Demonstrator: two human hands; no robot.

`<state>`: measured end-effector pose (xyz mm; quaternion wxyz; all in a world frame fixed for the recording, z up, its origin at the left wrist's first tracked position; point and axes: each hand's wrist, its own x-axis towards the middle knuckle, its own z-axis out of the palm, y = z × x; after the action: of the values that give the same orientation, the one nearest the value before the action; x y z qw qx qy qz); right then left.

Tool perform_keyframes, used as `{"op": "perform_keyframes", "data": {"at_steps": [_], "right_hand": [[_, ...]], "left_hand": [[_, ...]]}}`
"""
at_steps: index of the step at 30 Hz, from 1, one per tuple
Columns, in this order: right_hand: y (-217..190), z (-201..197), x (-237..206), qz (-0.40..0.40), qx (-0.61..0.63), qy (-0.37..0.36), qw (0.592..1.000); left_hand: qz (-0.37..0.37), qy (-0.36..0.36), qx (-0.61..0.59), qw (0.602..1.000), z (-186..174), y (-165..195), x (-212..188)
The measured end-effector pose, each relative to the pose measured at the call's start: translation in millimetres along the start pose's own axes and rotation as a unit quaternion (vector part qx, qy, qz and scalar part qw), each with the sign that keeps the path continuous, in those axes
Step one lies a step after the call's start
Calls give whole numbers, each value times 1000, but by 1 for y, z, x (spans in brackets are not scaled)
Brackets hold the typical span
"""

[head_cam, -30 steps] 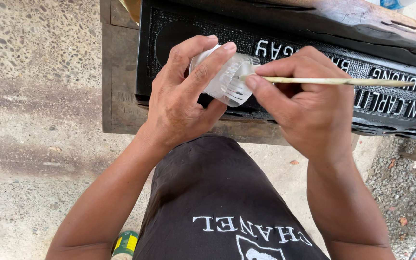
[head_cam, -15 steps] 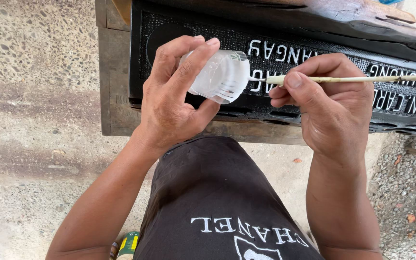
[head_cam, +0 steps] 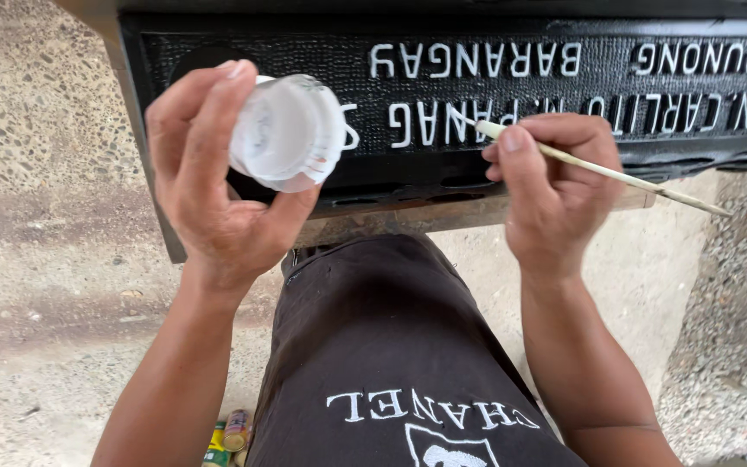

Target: The person paints white paint onto the raised letters of a black carved sign using a small brush held in the right hand, dipping the brush into a small paint container held in the left hand and tracing the letter strokes one by one.

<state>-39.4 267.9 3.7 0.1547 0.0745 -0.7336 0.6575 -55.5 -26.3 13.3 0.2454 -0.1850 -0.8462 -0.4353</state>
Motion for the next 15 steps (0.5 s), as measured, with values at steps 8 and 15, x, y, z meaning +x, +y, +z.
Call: {"op": "perform_keyframes", "data": {"at_steps": [8, 15], "right_hand": [[10, 10, -11, 6, -38, 16, 999], [11, 11, -6, -22, -83, 1, 996]], "left_hand": [[-7, -22, 5, 1000, 0, 0, -2], [-14, -29, 12, 999, -2, -1, -3]]}}
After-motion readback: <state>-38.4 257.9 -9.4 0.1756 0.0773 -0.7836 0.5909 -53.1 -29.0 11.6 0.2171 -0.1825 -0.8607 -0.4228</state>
